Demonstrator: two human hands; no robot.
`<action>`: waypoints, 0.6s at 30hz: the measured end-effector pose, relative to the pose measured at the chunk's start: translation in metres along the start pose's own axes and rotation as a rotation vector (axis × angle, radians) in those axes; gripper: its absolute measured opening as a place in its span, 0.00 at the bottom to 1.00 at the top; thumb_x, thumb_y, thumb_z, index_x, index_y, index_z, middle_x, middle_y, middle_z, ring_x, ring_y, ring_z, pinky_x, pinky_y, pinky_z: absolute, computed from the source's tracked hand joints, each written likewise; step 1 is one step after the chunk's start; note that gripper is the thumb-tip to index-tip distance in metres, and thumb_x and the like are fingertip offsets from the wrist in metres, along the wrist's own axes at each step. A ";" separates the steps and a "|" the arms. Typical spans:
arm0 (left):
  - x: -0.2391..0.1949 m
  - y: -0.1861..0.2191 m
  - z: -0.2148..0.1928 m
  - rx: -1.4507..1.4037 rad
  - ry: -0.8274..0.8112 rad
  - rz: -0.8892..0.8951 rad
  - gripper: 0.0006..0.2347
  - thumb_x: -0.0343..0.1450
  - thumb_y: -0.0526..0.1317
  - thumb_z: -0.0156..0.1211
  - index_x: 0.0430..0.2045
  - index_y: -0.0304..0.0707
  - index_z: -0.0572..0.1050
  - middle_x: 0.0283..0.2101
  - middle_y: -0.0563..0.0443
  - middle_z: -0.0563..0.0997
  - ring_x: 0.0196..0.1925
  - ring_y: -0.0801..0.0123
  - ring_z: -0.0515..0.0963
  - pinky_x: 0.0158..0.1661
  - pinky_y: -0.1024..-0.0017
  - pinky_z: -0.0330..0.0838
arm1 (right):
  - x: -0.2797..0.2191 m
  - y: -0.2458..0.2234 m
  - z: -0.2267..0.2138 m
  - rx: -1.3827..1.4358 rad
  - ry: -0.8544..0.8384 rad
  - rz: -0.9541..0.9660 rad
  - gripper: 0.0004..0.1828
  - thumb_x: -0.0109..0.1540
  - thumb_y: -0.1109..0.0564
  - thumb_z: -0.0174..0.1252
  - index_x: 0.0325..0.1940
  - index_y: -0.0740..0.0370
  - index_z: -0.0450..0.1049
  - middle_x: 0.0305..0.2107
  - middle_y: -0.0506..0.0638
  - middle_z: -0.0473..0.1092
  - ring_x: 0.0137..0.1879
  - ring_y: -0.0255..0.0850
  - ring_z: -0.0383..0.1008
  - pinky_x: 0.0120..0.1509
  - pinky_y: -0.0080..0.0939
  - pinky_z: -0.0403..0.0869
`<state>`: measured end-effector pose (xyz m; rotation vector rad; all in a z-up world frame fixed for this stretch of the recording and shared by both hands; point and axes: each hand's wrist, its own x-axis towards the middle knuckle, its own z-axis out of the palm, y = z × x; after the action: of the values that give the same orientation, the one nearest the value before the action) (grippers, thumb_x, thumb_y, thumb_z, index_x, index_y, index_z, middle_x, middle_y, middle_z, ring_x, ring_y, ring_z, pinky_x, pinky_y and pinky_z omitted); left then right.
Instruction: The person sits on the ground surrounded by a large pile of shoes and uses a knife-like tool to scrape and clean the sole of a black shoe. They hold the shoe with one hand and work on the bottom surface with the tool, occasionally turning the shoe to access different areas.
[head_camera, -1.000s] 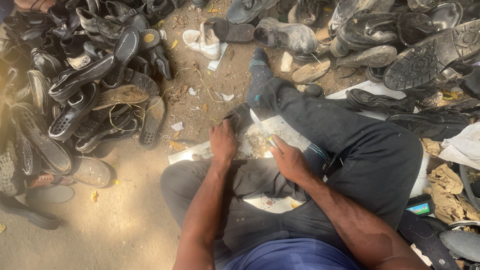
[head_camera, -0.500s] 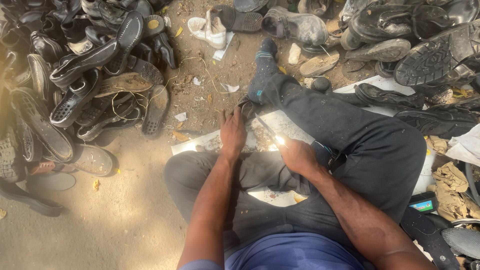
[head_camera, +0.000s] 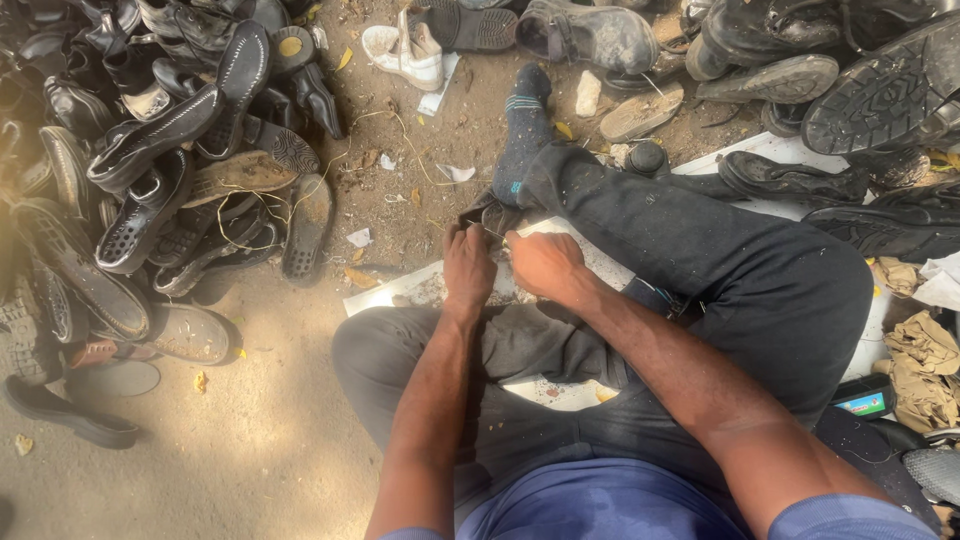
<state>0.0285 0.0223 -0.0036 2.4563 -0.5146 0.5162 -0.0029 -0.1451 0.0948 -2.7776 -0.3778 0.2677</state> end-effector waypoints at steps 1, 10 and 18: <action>-0.002 0.000 0.000 -0.013 -0.007 -0.018 0.07 0.67 0.27 0.56 0.32 0.36 0.66 0.29 0.45 0.78 0.41 0.50 0.77 0.59 0.53 0.63 | -0.003 0.000 0.002 0.027 0.015 -0.004 0.13 0.64 0.53 0.54 0.50 0.60 0.72 0.28 0.60 0.76 0.35 0.59 0.79 0.39 0.58 0.74; 0.002 -0.002 0.001 -0.080 0.001 -0.108 0.07 0.70 0.27 0.58 0.34 0.35 0.66 0.31 0.41 0.78 0.41 0.47 0.77 0.56 0.53 0.66 | -0.056 0.001 0.018 0.039 0.078 0.039 0.20 0.64 0.56 0.50 0.60 0.65 0.67 0.19 0.61 0.74 0.23 0.58 0.75 0.26 0.56 0.69; -0.003 -0.002 -0.006 -0.204 0.063 -0.110 0.08 0.67 0.26 0.60 0.33 0.34 0.68 0.32 0.41 0.79 0.43 0.44 0.78 0.51 0.53 0.68 | -0.038 -0.005 0.030 0.085 0.124 -0.021 0.15 0.67 0.57 0.47 0.56 0.66 0.68 0.20 0.58 0.74 0.23 0.54 0.74 0.23 0.53 0.68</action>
<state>0.0258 0.0286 -0.0014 2.2516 -0.3847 0.4696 -0.0468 -0.1430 0.0740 -2.6885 -0.3566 0.1027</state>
